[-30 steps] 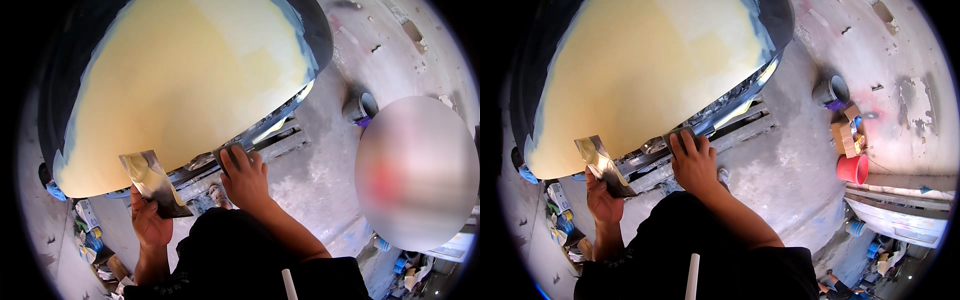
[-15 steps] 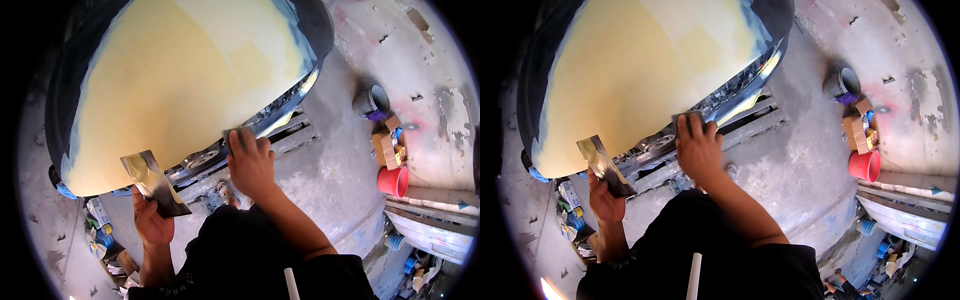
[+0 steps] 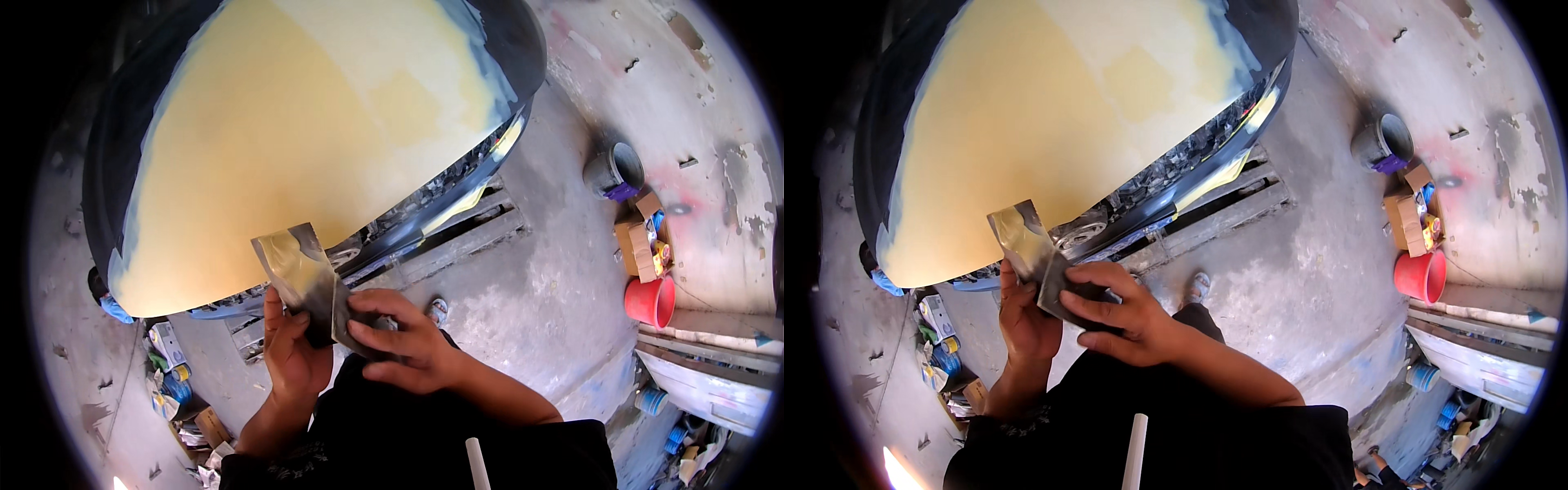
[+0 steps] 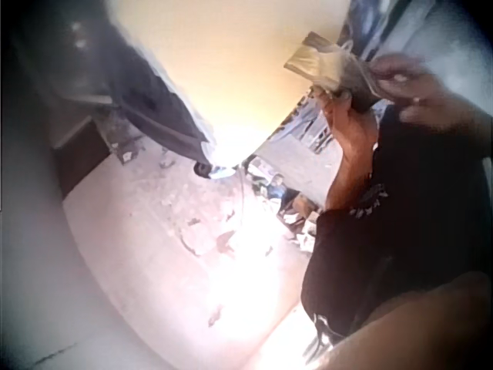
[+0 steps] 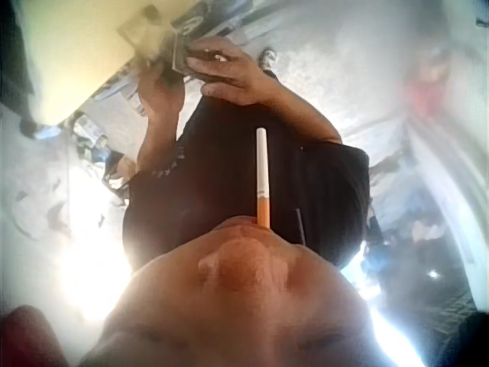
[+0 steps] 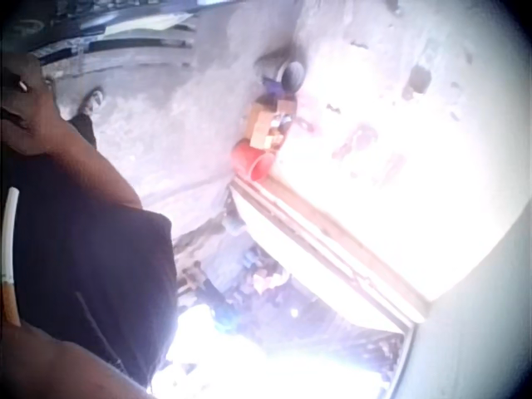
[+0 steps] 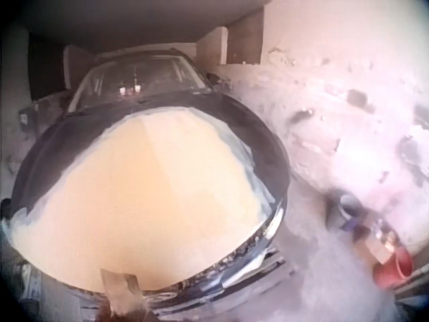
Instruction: The person applies a beige body filler to the hood of a car using a putty knife and a sanding block. They repeatedly spread the filler across the surface and smooth it out. Another person is visible sitting nearby on the floor.
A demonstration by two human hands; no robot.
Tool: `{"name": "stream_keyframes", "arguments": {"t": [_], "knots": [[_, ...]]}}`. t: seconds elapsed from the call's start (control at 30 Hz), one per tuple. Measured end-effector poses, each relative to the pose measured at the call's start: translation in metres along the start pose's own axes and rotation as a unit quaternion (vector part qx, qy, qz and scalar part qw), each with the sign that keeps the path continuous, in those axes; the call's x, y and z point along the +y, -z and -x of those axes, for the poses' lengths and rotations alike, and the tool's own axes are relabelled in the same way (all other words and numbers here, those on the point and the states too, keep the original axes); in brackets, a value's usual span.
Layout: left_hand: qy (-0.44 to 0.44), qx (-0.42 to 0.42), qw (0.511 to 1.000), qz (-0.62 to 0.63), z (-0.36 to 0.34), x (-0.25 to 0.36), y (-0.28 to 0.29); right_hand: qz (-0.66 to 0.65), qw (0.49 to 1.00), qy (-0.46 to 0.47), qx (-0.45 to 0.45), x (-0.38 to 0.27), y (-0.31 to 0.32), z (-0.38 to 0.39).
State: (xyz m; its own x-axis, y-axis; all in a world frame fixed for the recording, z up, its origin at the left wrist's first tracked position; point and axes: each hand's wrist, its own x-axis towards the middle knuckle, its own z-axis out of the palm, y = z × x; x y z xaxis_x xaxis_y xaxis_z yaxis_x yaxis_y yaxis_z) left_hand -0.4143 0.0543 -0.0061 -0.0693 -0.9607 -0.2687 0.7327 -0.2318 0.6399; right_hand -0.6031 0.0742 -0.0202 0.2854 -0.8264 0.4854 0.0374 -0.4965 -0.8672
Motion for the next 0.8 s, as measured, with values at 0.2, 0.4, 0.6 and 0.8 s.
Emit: {"name": "stream_keyframes", "arguments": {"t": [0.2,0.4,0.6,0.8], "knots": [[-0.098,-0.065,0.992,-0.036,0.0,0.02,-0.005,0.397,0.907,-0.121,0.075,0.053,0.019,0.013],[-0.082,0.002,0.995,-0.058,0.006,0.029,0.013,0.532,0.793,-0.234,0.182,0.078,0.057,-0.032],[-0.064,-0.002,0.997,-0.037,0.006,0.031,0.023,0.516,0.817,-0.253,0.048,0.06,-0.019,-0.025],[-0.044,0.004,0.999,-0.032,0.005,0.023,0.014,0.254,0.957,-0.139,0.022,0.027,-0.021,-0.003]]}}
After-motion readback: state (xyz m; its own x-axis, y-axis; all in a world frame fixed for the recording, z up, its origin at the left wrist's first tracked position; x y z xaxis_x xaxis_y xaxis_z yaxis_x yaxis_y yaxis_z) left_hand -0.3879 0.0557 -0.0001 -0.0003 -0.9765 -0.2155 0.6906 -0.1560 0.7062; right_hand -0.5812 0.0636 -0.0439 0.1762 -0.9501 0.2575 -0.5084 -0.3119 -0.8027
